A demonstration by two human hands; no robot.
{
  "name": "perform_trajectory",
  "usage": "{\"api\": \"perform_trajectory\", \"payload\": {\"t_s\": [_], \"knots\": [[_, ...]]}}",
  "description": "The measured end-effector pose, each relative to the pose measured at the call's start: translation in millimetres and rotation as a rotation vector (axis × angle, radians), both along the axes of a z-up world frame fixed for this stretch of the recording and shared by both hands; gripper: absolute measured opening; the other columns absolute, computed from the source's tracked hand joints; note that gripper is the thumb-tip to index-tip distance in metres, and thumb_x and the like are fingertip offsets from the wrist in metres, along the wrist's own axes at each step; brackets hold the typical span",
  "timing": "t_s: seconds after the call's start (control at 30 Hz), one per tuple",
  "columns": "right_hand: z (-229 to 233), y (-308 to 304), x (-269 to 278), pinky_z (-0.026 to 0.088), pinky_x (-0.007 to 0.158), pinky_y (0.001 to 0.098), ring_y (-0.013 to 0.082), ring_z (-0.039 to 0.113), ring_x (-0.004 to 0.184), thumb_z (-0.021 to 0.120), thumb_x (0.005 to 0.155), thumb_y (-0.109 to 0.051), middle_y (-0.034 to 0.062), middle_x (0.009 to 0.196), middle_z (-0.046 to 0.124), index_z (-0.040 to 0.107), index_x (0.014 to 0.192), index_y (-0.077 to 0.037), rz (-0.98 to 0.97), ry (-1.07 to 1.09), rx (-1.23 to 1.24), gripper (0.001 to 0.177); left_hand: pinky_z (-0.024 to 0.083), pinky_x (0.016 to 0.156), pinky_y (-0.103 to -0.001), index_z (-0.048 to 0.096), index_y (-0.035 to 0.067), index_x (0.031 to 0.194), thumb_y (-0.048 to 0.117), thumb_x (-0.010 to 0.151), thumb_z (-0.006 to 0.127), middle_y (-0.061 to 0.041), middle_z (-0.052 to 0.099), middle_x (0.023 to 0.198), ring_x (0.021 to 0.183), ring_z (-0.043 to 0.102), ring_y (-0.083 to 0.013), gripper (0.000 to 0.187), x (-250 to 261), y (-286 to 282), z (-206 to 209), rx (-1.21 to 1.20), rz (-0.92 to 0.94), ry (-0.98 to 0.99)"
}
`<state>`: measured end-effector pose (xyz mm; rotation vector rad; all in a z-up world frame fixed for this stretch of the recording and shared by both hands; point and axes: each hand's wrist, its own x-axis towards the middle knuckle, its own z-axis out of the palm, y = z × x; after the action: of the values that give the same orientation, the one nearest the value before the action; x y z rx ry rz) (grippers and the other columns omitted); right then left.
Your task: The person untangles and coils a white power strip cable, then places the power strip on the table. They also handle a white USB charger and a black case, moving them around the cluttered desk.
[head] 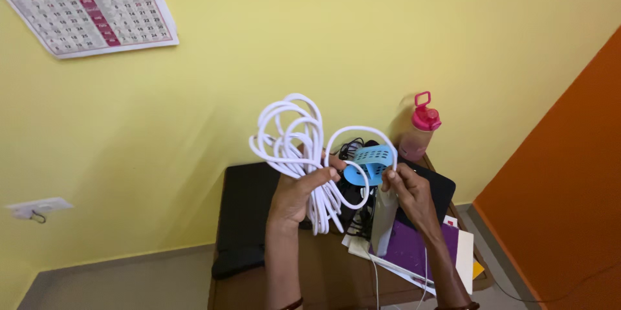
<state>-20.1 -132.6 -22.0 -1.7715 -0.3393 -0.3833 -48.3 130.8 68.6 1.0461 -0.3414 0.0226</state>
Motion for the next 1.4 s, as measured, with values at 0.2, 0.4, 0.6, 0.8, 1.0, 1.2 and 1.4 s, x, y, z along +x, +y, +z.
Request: {"api": "perform_trajectory", "payload": {"t_s": [0.2, 0.4, 0.6, 0.8, 1.0, 1.2, 1.4], "knots": [[15.4, 9.4, -0.4, 0.051, 0.069, 0.0263, 0.0100, 0.063, 0.077, 0.058, 0.104, -0.019, 0.0022, 0.081, 0.068, 0.068, 0.117, 0.001, 0.066, -0.046, 0.217, 0.026, 0.062, 0.076, -0.032, 0.068, -0.002, 0.112, -0.001, 0.079, 0.076, -0.017, 0.077, 0.095, 0.081, 0.073, -0.0187, 0.034, 10.1, -10.0, -29.3, 0.033, -0.007, 0.134], [50.0, 23.3, -12.4, 0.045, 0.057, 0.0246, 0.0072, 0.054, 0.063, 0.056, 0.106, -0.016, 0.0012, 0.072, 0.060, 0.068, 0.130, 0.000, 0.057, -0.158, 0.143, 0.031, 0.062, 0.070, -0.034, 0.067, -0.002, 0.112, 0.011, 0.083, 0.083, -0.014, 0.074, 0.088, 0.076, 0.072, -0.0202, 0.036, 15.3, -24.2, -64.0, 0.142, -0.039, 0.165], [78.7, 31.6, -5.4, 0.041, 0.043, 0.0257, 0.0065, 0.048, 0.050, 0.059, 0.103, -0.019, -0.0018, 0.062, 0.053, 0.070, 0.129, -0.003, -0.108, -0.145, 0.073, 0.032, 0.063, 0.070, -0.033, 0.069, -0.003, 0.111, 0.015, 0.081, 0.087, -0.013, 0.077, 0.088, 0.077, 0.073, -0.0196, 0.039, 8.5, -25.9, -82.6, 0.291, -0.179, 0.108], [95.1, 32.1, -12.5, 0.039, 0.043, 0.0269, 0.0077, 0.048, 0.050, 0.064, 0.102, -0.018, 0.0002, 0.065, 0.060, 0.077, 0.118, -0.006, -0.080, -0.059, -0.018, 0.024, 0.063, 0.075, -0.027, 0.068, 0.003, 0.118, 0.010, 0.076, 0.087, -0.009, 0.076, 0.092, 0.081, 0.074, -0.0144, 0.046, 6.4, -38.7, -74.6, 0.634, -0.028, 0.008], [101.0, 63.1, -40.7, 0.052, 0.049, 0.0264, 0.0075, 0.059, 0.055, 0.067, 0.093, -0.010, 0.0000, 0.080, 0.074, 0.074, 0.124, -0.010, 0.090, -0.156, -0.240, 0.032, 0.056, 0.065, -0.029, 0.071, 0.003, 0.115, 0.007, 0.080, 0.075, -0.005, 0.075, 0.091, 0.076, 0.071, -0.0142, 0.035, 19.3, -55.2, -76.6, 0.436, 0.215, 0.177], [103.2, 73.9, -45.0, 0.054, 0.055, 0.0252, 0.0082, 0.061, 0.061, 0.068, 0.094, -0.009, 0.0036, 0.080, 0.073, 0.072, 0.127, -0.006, 0.133, -0.140, -0.175, 0.033, 0.055, 0.068, -0.030, 0.070, -0.003, 0.110, 0.004, 0.085, 0.078, -0.007, 0.072, 0.093, 0.080, 0.068, -0.0140, 0.028, 35.2, -47.8, -88.4, 0.079, 0.165, 0.181], [93.6, 74.0, -32.8, 0.054, 0.059, 0.0271, 0.0124, 0.065, 0.071, 0.083, 0.082, -0.014, 0.0045, 0.083, 0.068, 0.078, 0.107, -0.004, 0.077, -0.120, -0.101, 0.028, 0.059, 0.075, -0.031, 0.062, -0.001, 0.122, -0.001, 0.080, 0.077, -0.009, 0.072, 0.099, 0.086, 0.071, -0.0169, 0.044, 26.9, -39.6, -84.9, -0.220, -0.014, 0.214]]}}
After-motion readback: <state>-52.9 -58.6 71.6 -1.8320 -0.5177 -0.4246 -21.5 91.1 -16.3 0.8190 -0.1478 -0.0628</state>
